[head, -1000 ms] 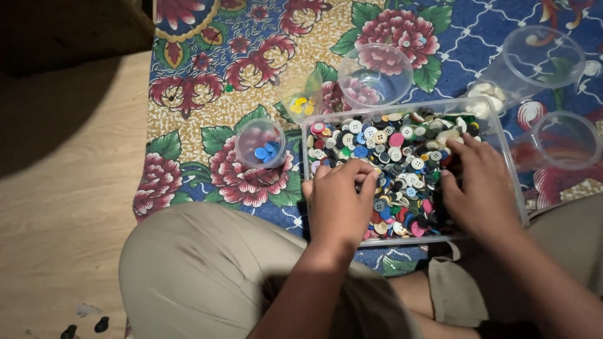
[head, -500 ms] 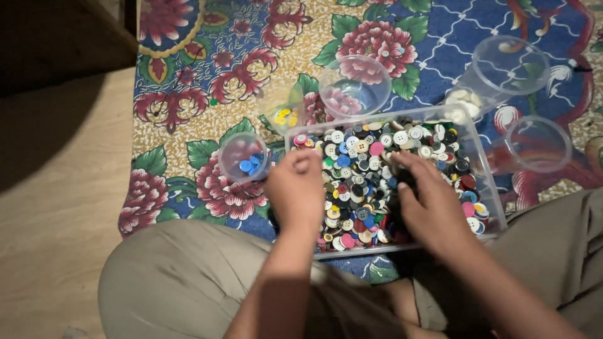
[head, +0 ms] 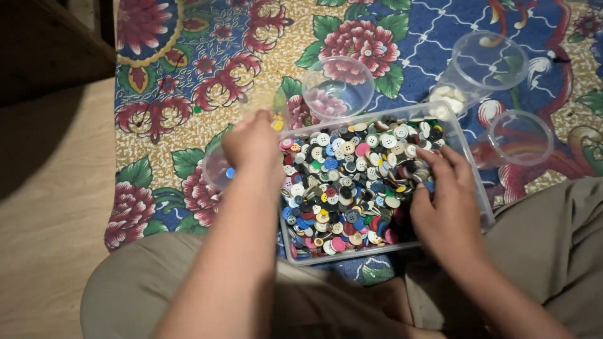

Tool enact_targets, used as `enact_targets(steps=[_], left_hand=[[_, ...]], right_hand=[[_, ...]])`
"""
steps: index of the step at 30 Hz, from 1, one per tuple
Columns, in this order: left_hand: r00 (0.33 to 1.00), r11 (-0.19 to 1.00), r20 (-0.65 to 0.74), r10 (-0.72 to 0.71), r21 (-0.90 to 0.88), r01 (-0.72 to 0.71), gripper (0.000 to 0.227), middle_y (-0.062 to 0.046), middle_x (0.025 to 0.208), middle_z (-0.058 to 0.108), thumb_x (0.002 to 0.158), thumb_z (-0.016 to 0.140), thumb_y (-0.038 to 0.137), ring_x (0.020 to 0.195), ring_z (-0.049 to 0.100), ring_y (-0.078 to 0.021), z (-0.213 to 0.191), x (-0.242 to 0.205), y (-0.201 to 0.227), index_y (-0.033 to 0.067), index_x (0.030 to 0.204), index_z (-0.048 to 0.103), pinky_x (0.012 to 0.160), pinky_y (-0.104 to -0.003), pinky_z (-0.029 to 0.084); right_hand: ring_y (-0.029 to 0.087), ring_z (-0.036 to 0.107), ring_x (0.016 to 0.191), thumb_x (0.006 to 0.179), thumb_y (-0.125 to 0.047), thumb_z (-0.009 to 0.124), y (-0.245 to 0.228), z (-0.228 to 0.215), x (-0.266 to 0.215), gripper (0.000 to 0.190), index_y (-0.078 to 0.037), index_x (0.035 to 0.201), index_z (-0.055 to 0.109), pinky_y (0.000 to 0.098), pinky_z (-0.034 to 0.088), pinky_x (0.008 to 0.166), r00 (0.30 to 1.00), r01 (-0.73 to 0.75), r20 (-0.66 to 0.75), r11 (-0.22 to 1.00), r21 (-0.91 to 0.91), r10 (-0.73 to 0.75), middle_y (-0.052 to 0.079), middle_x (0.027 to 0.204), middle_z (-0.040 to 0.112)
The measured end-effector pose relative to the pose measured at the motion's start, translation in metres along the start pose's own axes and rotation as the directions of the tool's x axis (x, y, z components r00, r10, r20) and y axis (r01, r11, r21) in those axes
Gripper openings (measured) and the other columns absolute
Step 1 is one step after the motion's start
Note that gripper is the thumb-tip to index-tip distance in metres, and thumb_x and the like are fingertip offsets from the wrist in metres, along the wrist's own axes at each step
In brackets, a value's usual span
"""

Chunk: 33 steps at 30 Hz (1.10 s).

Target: Sorting various buttons from a large central container into smaller plastic cups based on color or type.

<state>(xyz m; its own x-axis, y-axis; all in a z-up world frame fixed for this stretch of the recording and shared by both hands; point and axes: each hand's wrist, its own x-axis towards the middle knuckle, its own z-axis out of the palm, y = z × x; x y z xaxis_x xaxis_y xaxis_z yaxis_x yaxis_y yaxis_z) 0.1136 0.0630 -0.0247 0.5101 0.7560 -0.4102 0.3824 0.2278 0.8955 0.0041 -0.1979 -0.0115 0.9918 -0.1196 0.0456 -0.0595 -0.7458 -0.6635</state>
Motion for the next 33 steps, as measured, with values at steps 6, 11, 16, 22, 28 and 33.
enact_targets(steps=[6, 11, 16, 22, 28, 33], left_hand=[[0.958, 0.991, 0.267, -0.107, 0.111, 0.08, 0.029, -0.005, 0.075, 0.067, 0.082, 0.075, 0.033, 0.061, 0.057, -0.0159, -0.032, -0.097, -0.001, 0.0169, 0.105, 0.078, 0.056, -0.025, 0.038], [0.915, 0.992, 0.399, -0.059, 0.128, 0.009, 0.047, -0.011, 0.117, 0.077, 0.087, 0.071, 0.025, 0.094, 0.073, -0.0183, -0.049, -0.105, -0.025, 0.0119, 0.132, 0.065, 0.078, -0.03, 0.056], [0.888, 0.966, 0.452, 0.084, 0.183, -0.185, 0.045, -0.011, 0.119, 0.077, 0.088, 0.065, 0.019, 0.091, 0.076, -0.0194, -0.055, -0.12, -0.017, 0.0125, 0.132, 0.063, 0.076, -0.03, 0.059], [0.791, 0.832, 0.576, 0.206, 0.323, -0.451, 0.044, -0.012, 0.12, 0.075, 0.088, 0.063, 0.02, 0.092, 0.076, -0.0264, -0.058, -0.133, -0.018, 0.0141, 0.131, 0.06, 0.077, -0.038, 0.062], [0.579, 0.593, 0.728, 0.368, 0.296, -0.749, 0.04, -0.016, 0.121, 0.066, 0.091, 0.062, 0.018, 0.108, 0.069, -0.0396, -0.061, -0.133, -0.035, 0.0113, 0.131, 0.06, 0.083, -0.05, 0.06], [0.426, 0.429, 0.864, 0.268, 0.289, -0.856, 0.045, -0.011, 0.132, 0.062, 0.093, 0.055, 0.016, 0.121, 0.061, -0.0349, -0.064, -0.14, -0.026, 0.0169, 0.138, 0.059, 0.103, -0.048, 0.05]], right_hand=[[0.05, 0.041, 0.143, 0.089, -0.004, 0.06, 0.008, 0.016, 0.003, 0.06, -0.011, 0.149, 0.057, 0.0588, 0.031, 0.118, 0.998, -0.031, 0.051, 0.999, -0.023, 0.032, 0.029, 0.15, 0.045], [0.048, 0.039, 0.142, 0.089, -0.01, 0.064, 0.014, 0.041, 0.004, 0.057, -0.015, 0.146, 0.06, 0.0575, 0.026, 0.12, 0.997, 0.039, 0.074, 0.999, -0.016, -0.038, 0.023, 0.146, 0.05], [0.048, 0.042, 0.139, 0.088, -0.009, 0.063, -0.009, 0.041, 0.003, 0.059, -0.013, 0.147, 0.059, 0.0587, 0.029, 0.118, 0.99, 0.068, 0.123, 0.996, 0.057, -0.075, 0.022, 0.146, 0.05], [0.049, 0.037, 0.145, 0.089, -0.007, 0.059, -0.045, 0.023, -0.005, 0.061, -0.015, 0.15, 0.055, 0.0597, 0.026, 0.12, 0.962, -0.046, 0.272, 0.958, 0.283, -0.034, 0.022, 0.155, 0.045], [0.011, 0.052, 0.06, 0.092, -0.005, 0.052, -0.056, 0.007, -0.01, 0.066, -0.025, 0.155, 0.048, 0.023, 0.042, 0.049, 0.882, -0.323, 0.463, 0.826, 0.462, 0.086, 0.001, 0.131, 0.068], [0.032, 0.061, 0.129, 0.093, 0.002, 0.049, -0.055, -0.009, -0.003, 0.057, -0.013, 0.147, 0.059, 0.0499, 0.045, 0.11, 0.94, -0.265, 0.327, 0.811, 0.521, 0.098, 0.018, 0.136, 0.066]])
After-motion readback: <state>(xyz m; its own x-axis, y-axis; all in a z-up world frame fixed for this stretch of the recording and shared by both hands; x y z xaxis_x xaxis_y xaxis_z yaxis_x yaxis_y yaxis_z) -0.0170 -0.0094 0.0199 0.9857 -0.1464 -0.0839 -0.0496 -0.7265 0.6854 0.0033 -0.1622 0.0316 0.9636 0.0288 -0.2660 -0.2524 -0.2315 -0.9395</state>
